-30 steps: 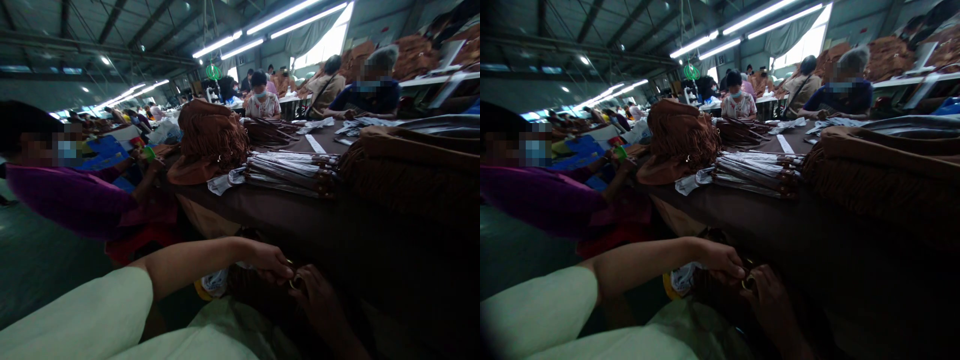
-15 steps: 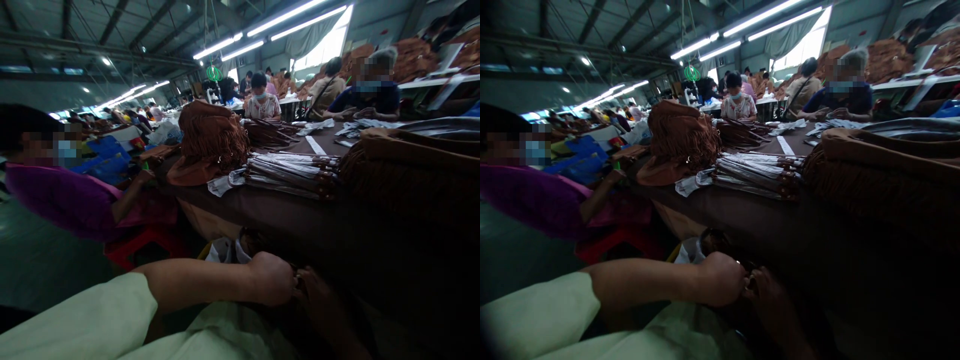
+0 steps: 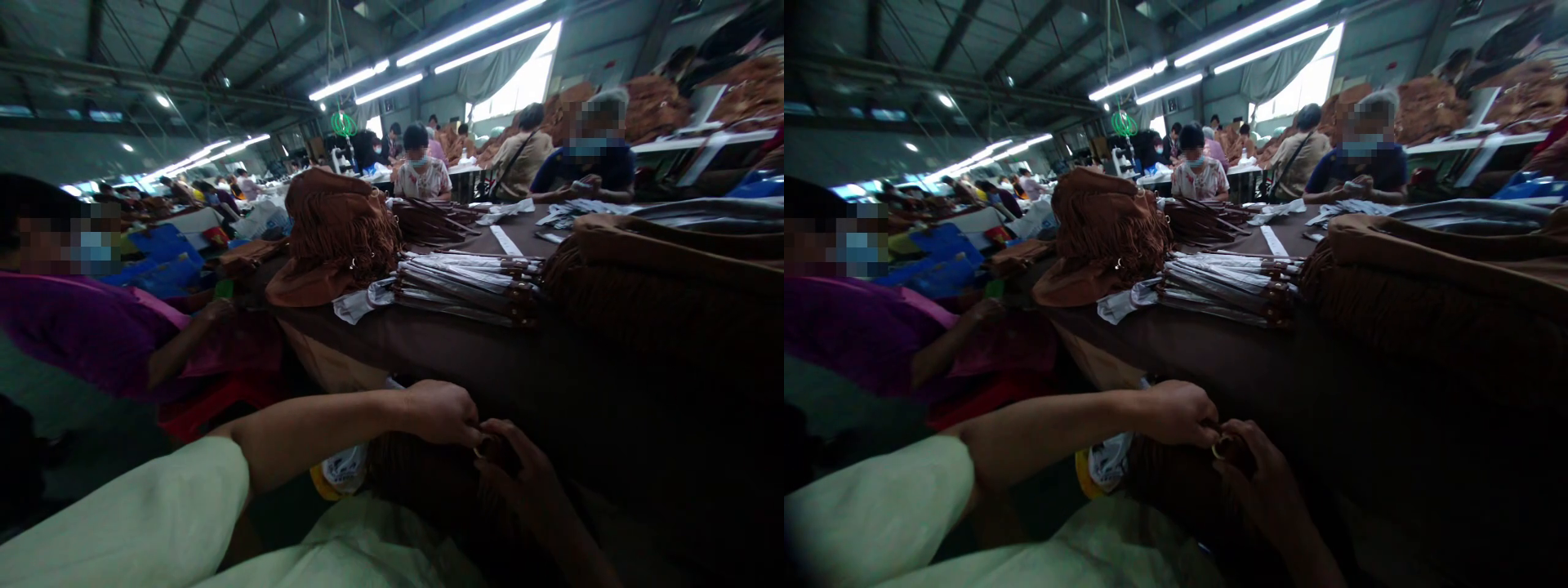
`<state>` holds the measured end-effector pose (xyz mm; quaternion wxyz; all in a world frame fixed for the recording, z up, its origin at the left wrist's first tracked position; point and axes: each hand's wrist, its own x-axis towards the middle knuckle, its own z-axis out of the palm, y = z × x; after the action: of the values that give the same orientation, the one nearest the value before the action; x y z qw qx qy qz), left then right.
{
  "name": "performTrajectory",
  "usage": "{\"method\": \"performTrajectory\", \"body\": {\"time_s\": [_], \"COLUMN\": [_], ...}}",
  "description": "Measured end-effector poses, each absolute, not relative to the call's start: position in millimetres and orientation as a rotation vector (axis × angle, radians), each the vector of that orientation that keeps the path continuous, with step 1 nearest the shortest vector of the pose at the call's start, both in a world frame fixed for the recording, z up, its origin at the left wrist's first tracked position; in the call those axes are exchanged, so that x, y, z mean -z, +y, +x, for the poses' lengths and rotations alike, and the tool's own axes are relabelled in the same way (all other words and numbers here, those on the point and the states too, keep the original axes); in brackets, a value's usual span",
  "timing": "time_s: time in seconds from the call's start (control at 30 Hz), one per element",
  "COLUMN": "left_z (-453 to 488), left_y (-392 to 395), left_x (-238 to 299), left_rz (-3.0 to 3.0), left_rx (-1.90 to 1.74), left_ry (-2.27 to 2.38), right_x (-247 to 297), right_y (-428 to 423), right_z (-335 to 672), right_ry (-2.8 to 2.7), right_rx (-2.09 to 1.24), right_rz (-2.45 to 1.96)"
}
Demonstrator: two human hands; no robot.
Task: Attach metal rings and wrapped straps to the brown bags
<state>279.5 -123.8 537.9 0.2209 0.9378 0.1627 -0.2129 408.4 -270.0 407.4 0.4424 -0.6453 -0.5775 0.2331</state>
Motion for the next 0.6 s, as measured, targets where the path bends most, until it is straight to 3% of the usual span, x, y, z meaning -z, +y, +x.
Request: {"method": "performTrajectory", "body": {"time_s": [0.2,0.4,0.6], "left_z": [283.7,296.3,293.0], "left_y": [-139.2,-121.5,-108.5], "left_x": [-565.9,-562.9,-546.0], "left_rz": [2.813,2.709,2.759], "left_rx": [0.65,0.791,0.679], "left_ry": [0.313,0.002,0.296], "right_x": [-417.8,-430.2,-433.5], "right_y": [-271.3,-272.1,-255.0], "right_z": [399.6,410.3,409.9], "right_ry": [-1.377,-1.457,-1.61], "right_rx": [-0.676,-0.808,-0.788], "right_rz": [-1.421,-1.514,-1.614]}}
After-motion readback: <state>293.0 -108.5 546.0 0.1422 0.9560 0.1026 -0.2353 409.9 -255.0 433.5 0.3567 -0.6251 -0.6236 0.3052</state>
